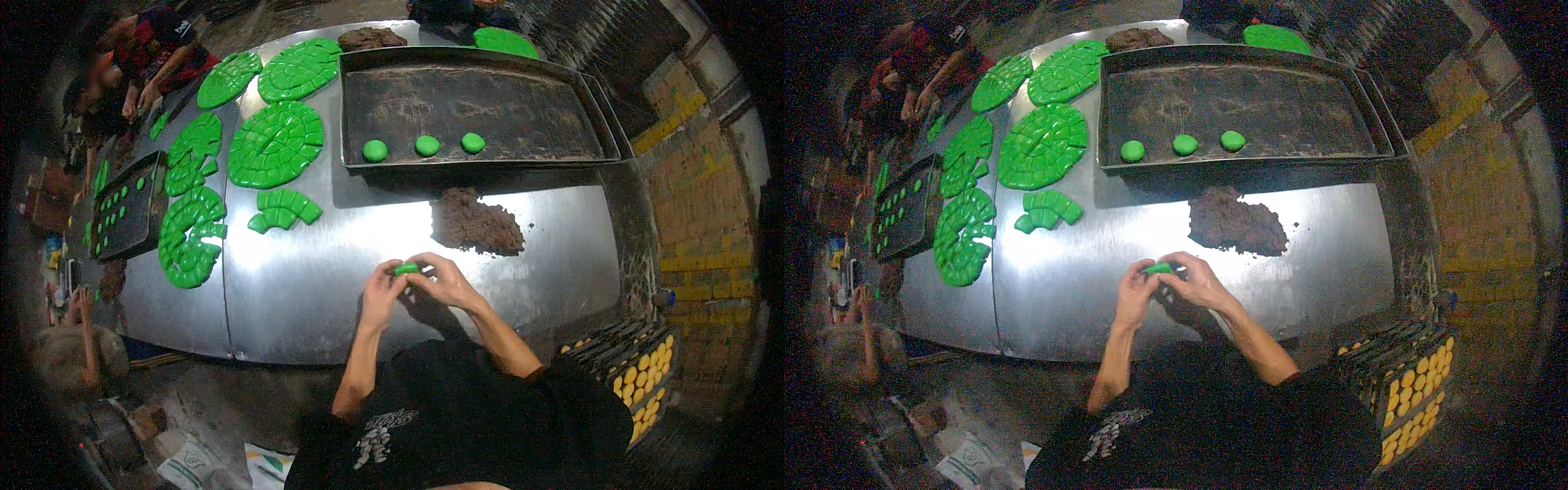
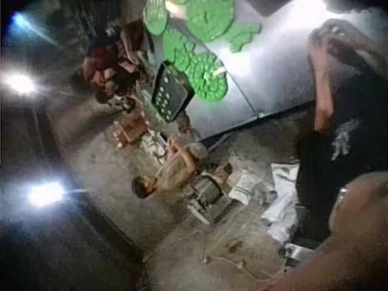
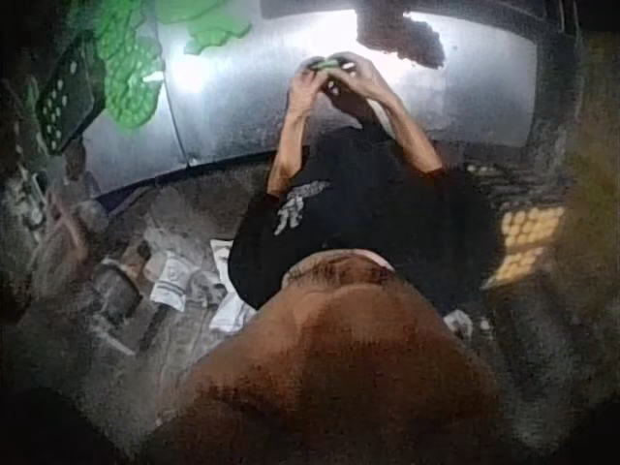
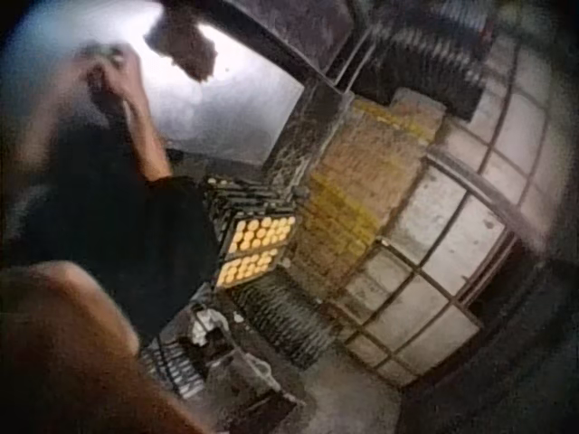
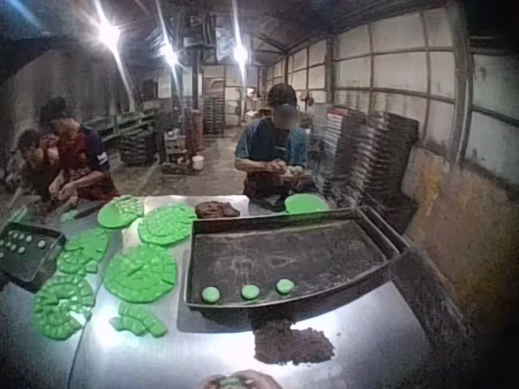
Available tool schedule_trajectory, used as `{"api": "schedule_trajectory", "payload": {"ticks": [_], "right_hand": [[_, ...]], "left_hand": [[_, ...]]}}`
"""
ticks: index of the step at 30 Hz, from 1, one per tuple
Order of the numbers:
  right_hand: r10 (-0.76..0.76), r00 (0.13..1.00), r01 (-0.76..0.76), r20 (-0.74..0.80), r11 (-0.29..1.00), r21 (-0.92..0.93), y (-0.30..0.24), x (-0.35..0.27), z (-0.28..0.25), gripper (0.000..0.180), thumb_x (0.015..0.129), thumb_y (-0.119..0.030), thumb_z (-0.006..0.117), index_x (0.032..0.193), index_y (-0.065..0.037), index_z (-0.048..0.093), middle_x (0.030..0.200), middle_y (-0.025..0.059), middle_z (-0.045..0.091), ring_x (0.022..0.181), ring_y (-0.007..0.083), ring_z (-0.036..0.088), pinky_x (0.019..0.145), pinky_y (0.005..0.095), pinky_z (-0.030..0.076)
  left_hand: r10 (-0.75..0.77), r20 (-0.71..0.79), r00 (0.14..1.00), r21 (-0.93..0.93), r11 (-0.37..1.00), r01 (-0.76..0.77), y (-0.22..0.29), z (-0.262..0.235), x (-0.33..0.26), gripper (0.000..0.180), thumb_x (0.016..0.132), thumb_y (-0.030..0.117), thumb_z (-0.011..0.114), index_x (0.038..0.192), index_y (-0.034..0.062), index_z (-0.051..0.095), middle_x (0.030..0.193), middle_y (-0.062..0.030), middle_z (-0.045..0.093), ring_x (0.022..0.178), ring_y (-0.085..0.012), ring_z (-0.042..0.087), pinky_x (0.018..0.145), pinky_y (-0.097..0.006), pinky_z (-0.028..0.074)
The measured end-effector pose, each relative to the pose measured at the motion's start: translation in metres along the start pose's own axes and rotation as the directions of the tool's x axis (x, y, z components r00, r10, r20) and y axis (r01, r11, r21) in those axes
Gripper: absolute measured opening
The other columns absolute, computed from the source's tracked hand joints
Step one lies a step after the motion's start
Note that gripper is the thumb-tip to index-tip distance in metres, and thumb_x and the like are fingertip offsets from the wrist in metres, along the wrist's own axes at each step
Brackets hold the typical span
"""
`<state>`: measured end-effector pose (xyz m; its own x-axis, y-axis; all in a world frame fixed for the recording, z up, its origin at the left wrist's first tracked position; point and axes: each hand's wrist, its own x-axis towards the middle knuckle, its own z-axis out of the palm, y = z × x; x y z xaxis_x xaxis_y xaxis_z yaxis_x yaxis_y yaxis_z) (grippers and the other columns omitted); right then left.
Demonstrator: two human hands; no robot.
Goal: The person takes small pieces of green dough, places a brown filling inside, and wraps the green dough around it to form a ball. The finished items are placed on a metal tray. Other people are also working at the same table.
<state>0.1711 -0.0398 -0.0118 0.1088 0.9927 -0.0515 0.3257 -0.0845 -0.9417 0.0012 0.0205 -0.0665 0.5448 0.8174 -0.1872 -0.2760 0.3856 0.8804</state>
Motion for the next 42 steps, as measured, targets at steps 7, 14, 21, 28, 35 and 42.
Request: {"api": "schedule_trajectory", "payload": {"ticks": [7,14,21,28,35,42], "right_hand": [[0.065,0.993,-0.086,-0.101,0.972,-0.218,0.032,-0.021,-0.061,0.034,0.082,-0.015,0.078,0.111,-0.002,0.067,0.103,0.0168,0.067,0.098,0.0324,0.065,0.087,0.0412,0.052],[-0.371,0.899,0.083,-0.231,0.666,-0.742,0.069,-0.014,-0.119,0.032,0.077,-0.003,0.075,0.108,-0.002,0.067,0.106,0.0166,0.064,0.104,0.0368,0.059,0.092,0.0453,0.05],[-0.269,0.874,-0.068,-0.405,0.757,-0.649,0.095,-0.004,-0.113,0.025,0.08,-0.008,0.073,0.104,-0.002,0.07,0.102,0.0172,0.068,0.098,0.0362,0.063,0.087,0.042,0.052],[0.279,0.889,-0.148,-0.363,0.925,0.349,0.06,-0.018,-0.137,0.023,0.094,-0.016,0.065,0.113,-0.003,0.071,0.091,0.0033,0.067,0.084,0.0141,0.065,0.077,0.0274,0.049],[-0.327,0.886,0.166,-0.329,0.886,-0.432,0.011,-0.037,-0.068,0.029,0.096,-0.006,0.061,0.124,0.0,0.062,0.114,0.0154,0.07,0.1,0.0241,0.069,0.09,0.0381,0.053],[-0.01,0.974,-0.011,-0.227,0.996,-0.089,0.01,-0.048,-0.079,0.05,0.091,-0.013,0.071,0.137,-0.002,0.053,0.124,0.0153,0.065,0.115,0.0263,0.062,0.095,0.0384,0.054]], "left_hand": [[-0.275,0.047,0.96,0.27,0.929,0.253,-0.03,0.004,-0.017,0.037,0.094,0.026,0.072,0.118,-0.0005,0.064,0.095,-0.0057,0.066,0.078,-0.0111,0.062,0.066,-0.025,0.052],[-0.176,-0.085,0.981,0.196,0.962,0.19,-0.02,-0.005,-0.025,0.05,0.092,0.039,0.073,0.119,-0.0023,0.064,0.102,-0.0069,0.064,0.09,-0.0126,0.058,0.079,-0.027,0.048],[-0.117,-0.155,0.981,0.115,0.984,0.136,-0.001,0.01,-0.035,0.045,0.095,0.033,0.07,0.121,-0.0039,0.063,0.105,-0.0077,0.066,0.091,-0.0126,0.06,0.08,-0.027,0.048],[-0.122,-0.153,0.981,0.105,0.985,0.139,0.02,0.047,-0.018,0.048,0.097,0.032,0.068,0.123,-0.0075,0.061,0.108,-0.0111,0.068,0.097,-0.0137,0.063,0.083,-0.027,0.05],[-0.267,0.086,0.96,0.038,0.964,0.265,-0.018,0.095,0.029,0.042,0.099,0.031,0.064,0.125,-0.002,0.06,0.115,-0.0102,0.067,0.106,-0.0174,0.062,0.094,-0.034,0.048],[-0.316,0.054,0.947,-0.223,0.921,0.32,0.003,0.089,0.028,0.038,0.098,0.021,0.067,0.126,-0.0027,0.059,0.111,-0.0102,0.067,0.094,-0.0149,0.065,0.082,-0.026,0.053]]}}
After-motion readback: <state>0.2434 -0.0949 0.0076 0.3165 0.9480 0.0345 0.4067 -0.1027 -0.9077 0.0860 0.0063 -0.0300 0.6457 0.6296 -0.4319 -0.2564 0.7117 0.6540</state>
